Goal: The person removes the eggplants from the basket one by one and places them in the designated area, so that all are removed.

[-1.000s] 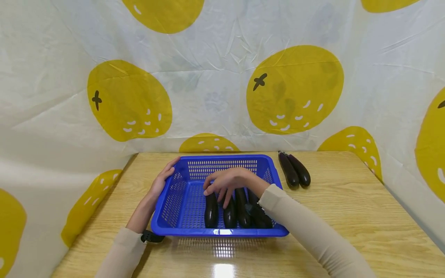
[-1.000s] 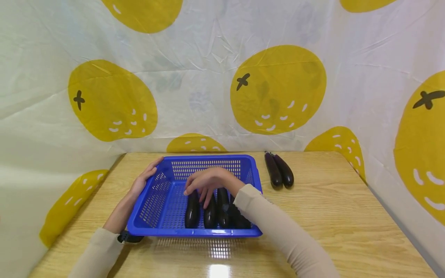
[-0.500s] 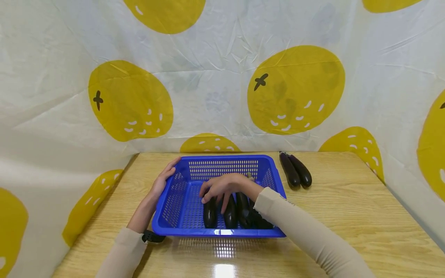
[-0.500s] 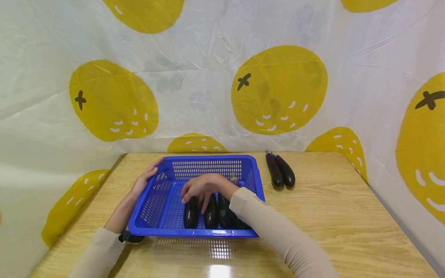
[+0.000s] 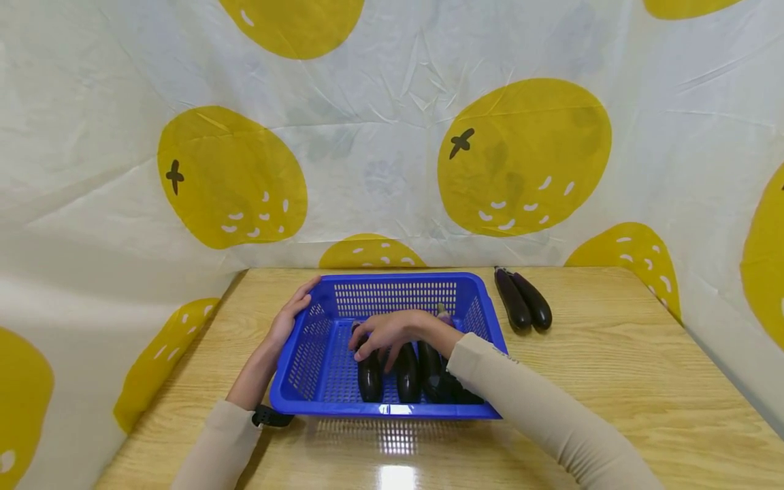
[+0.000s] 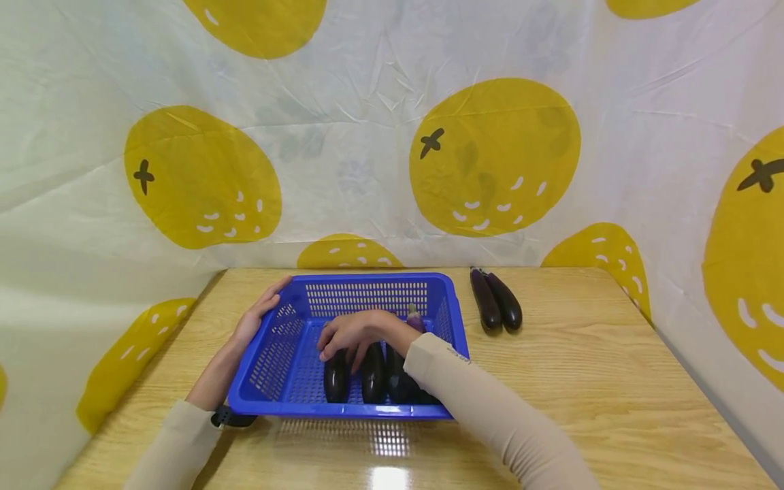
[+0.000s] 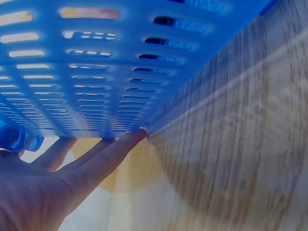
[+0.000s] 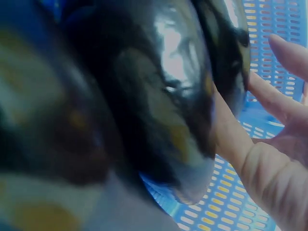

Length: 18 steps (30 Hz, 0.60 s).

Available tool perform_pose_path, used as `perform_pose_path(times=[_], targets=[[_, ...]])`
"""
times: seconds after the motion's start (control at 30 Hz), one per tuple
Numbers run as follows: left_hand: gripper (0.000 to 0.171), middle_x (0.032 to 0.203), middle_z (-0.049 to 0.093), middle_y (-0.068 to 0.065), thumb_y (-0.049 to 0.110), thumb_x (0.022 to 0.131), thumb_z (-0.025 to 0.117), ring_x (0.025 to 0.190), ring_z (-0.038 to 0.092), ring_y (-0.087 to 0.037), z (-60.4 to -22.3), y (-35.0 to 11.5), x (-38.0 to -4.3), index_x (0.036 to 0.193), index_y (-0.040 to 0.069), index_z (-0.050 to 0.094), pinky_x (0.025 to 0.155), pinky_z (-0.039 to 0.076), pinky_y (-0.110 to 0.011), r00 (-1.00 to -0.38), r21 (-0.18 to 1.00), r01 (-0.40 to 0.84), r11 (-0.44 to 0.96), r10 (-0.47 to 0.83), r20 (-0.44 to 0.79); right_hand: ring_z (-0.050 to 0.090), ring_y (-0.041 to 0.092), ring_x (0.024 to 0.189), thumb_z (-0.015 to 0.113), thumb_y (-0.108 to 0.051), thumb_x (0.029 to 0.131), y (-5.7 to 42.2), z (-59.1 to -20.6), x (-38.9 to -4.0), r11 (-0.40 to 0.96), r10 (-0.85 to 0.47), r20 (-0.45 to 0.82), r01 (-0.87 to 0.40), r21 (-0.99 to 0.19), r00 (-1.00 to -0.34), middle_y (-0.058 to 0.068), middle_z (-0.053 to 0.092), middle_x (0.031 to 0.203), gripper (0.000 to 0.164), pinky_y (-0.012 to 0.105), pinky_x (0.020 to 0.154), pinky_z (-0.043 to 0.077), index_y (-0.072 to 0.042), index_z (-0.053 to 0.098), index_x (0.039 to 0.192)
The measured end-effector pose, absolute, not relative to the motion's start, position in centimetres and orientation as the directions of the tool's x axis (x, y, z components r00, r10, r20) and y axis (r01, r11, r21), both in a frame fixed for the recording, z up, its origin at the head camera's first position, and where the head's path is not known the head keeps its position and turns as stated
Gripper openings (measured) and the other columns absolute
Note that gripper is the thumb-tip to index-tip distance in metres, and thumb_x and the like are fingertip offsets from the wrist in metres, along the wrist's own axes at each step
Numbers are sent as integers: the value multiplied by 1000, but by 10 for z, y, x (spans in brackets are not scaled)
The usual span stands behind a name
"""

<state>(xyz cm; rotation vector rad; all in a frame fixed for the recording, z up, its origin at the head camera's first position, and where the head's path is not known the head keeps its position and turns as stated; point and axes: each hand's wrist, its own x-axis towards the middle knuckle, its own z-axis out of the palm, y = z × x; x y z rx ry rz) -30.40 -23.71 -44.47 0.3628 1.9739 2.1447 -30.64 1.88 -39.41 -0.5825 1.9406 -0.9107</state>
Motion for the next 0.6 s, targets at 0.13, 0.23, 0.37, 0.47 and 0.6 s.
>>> perform_pose_path(times=[0.13,0.23,0.37,0.47,0.6], targets=[[55,174,13,-7,23,113,22,155,18,-27,-444,-237,-304,168,18,13,105,40,-19,-950,997,18,-80,310,42,65,28,94,72,-13,96,17,-397,-306,604,-704,-496,-62,-795,-508,11,58,128,45,47,82,62,-4,60,138],[55,174,13,-7,22,113,22,155,17,-28,-444,-237,-304,167,18,13,105,39,-19,-951,997,20,-80,307,43,65,26,88,74,-8,93,17,-399,-306,592,-711,-477,-74,-802,-516,11,56,124,45,47,80,62,-4,60,135],[55,175,12,-7,23,114,23,157,15,-29,-444,-236,-303,167,18,14,107,38,-20,-951,997,23,-72,307,44,65,24,85,76,-2,90,17,-400,-305,579,-720,-458,-86,-811,-522,11,54,120,45,48,80,62,-2,59,132],[55,175,11,-6,25,114,23,158,14,-30,-443,-236,-301,167,20,14,110,36,-24,-950,998,25,-56,308,41,64,24,90,77,0,88,17,-399,-305,572,-726,-447,-99,-814,-522,11,52,120,46,50,80,62,-1,59,130],[54,175,11,-7,27,114,23,159,14,-31,-443,-237,-300,167,22,15,118,30,-36,-951,999,23,-35,308,33,61,25,101,77,2,87,18,-398,-306,571,-733,-439,-120,-812,-519,10,47,124,47,49,81,62,-2,59,130]])
